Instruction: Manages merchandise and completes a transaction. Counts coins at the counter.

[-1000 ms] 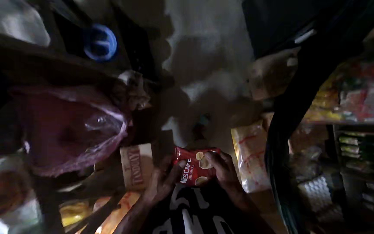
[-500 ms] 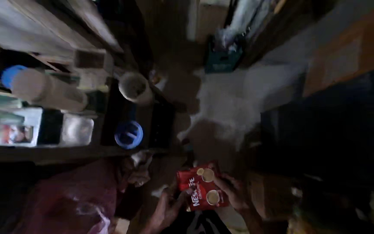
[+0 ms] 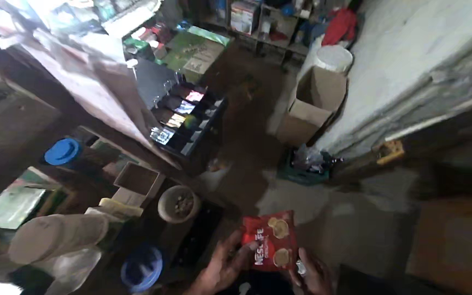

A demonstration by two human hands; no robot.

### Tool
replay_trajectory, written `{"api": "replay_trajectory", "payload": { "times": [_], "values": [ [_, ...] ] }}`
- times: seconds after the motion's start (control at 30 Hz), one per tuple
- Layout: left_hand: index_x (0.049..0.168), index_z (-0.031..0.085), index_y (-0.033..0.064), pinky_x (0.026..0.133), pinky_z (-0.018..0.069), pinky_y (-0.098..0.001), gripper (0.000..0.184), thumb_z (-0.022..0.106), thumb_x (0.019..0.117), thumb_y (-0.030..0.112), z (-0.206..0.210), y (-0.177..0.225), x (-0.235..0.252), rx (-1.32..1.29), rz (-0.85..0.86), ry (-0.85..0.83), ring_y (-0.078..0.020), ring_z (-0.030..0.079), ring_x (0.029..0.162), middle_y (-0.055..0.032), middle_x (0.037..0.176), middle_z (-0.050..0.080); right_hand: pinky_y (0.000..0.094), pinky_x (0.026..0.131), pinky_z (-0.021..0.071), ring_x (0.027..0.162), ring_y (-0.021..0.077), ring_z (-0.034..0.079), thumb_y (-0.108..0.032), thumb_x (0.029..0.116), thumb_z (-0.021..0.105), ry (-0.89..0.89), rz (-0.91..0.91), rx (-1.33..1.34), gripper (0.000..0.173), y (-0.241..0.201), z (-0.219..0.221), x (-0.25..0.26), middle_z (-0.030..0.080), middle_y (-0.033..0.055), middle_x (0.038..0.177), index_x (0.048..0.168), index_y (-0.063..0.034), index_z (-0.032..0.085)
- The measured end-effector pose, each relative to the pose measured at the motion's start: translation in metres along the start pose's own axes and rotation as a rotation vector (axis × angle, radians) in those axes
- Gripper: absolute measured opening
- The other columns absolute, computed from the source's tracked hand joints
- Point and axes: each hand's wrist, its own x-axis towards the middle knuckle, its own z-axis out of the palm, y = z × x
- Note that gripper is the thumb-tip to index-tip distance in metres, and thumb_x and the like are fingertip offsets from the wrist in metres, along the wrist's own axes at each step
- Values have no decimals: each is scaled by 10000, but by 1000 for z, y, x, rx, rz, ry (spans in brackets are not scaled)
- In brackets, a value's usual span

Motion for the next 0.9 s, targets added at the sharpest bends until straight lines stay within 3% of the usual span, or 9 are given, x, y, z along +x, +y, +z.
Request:
{"api": "replay_trajectory", "payload": {
  "times": [0.1,0.2,0.33,0.43,0.57,0.67,0.73,0.8,0.9],
  "values": [
    [1259,622,11,768,631,-255,263,586,1039,148,-19,7,82,74,164,256,-41,721,842,24,1021,755,243,492,532,562,95,620,-144,1085,433,-72,199,-208,292,-24,-5,96,707,70,835,1151,55,636],
    [1199,643,5,797,626,-249,227,586,1035,152,-47,23,155,242,326,596,-20,713,875,49,1008,748,356,664,626,773,199,728,-142,1085,471,-211,288,-344,295,-62,-8,185,708,154,1043,1259,73,573],
    [1161,644,-26,795,601,-235,259,580,1036,192,-103,71,232,434,371,971,0,680,863,37,969,713,435,845,631,963,290,740,-129,1074,491,-443,277,-504,308,-127,19,279,680,217,1206,1286,77,577],
    [1186,638,91,741,609,-248,203,605,1033,220,-160,96,279,351,387,1186,-7,683,808,92,959,709,447,839,634,946,302,745,-104,1057,520,-545,300,-569,275,-162,53,334,694,211,1186,1261,66,593],
    [1133,651,118,766,609,-258,165,568,1055,237,-262,105,339,272,442,1314,-22,693,806,88,916,711,438,796,647,884,277,746,-78,1050,519,-654,266,-556,244,-174,97,398,716,183,1092,1208,74,627],
    [1080,648,54,775,587,-310,207,552,1055,236,-341,72,373,183,214,1378,-61,672,782,12,873,689,412,732,642,799,252,735,-70,1061,504,-616,293,-540,229,-182,130,421,709,174,1004,1193,82,612],
    [1155,637,-14,806,571,-426,299,547,1050,252,-370,45,384,188,-50,1392,-175,662,824,-122,960,679,381,688,636,743,219,720,-71,1063,498,-607,289,-570,225,-199,146,435,702,147,948,1182,76,620],
    [1192,629,-20,799,551,-552,348,537,1052,285,-384,34,385,245,-233,1346,-311,674,848,-219,1002,682,354,651,623,701,190,702,-64,1061,492,-608,281,-584,220,-212,163,448,697,128,915,1171,75,623],
    [1165,636,-20,769,530,-618,350,558,1046,300,-392,38,384,419,-386,1329,-395,672,847,-252,971,683,347,641,628,694,184,710,-42,1056,464,-630,221,-557,228,-234,187,466,709,121,912,1170,76,622]
  ]
}}
